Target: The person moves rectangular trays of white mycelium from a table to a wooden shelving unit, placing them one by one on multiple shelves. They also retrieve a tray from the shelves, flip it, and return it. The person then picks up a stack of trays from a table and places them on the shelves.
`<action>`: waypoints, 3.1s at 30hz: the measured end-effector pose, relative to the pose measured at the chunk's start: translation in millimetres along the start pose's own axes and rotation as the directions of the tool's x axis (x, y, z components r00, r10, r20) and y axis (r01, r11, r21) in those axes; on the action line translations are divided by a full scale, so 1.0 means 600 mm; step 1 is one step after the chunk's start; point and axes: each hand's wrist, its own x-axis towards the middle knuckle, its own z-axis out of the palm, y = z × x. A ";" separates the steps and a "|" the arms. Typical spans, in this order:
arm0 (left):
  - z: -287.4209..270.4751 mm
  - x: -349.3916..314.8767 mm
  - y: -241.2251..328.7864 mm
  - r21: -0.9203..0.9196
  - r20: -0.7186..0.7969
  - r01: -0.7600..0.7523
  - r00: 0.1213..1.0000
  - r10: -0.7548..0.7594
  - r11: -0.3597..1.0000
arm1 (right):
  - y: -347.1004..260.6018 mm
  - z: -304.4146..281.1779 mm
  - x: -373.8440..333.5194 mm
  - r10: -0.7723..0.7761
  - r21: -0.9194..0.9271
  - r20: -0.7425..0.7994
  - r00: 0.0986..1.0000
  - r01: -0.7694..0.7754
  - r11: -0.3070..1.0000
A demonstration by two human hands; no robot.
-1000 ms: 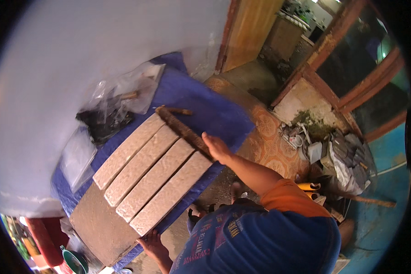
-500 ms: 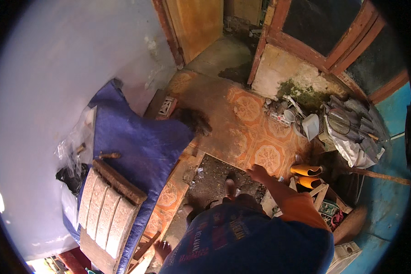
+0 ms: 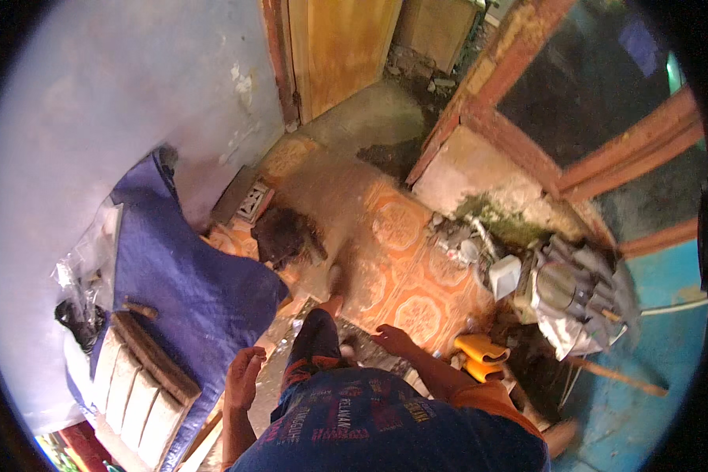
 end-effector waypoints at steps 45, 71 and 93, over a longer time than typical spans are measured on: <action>0.280 1.093 0.424 0.628 -0.046 0.154 0.986 -0.161 0.763 | -0.083 -0.955 0.775 0.366 0.747 0.052 0.929 -0.279 0.603; 0.503 2.028 0.633 0.509 0.369 0.043 0.891 -0.263 0.859 | -0.173 -1.340 1.078 0.530 0.532 -0.307 0.791 -0.319 0.784; 1.010 2.292 0.841 0.616 0.610 -0.182 0.726 -0.318 0.766 | 0.059 -1.659 1.125 0.785 0.876 -0.268 0.559 -0.199 0.440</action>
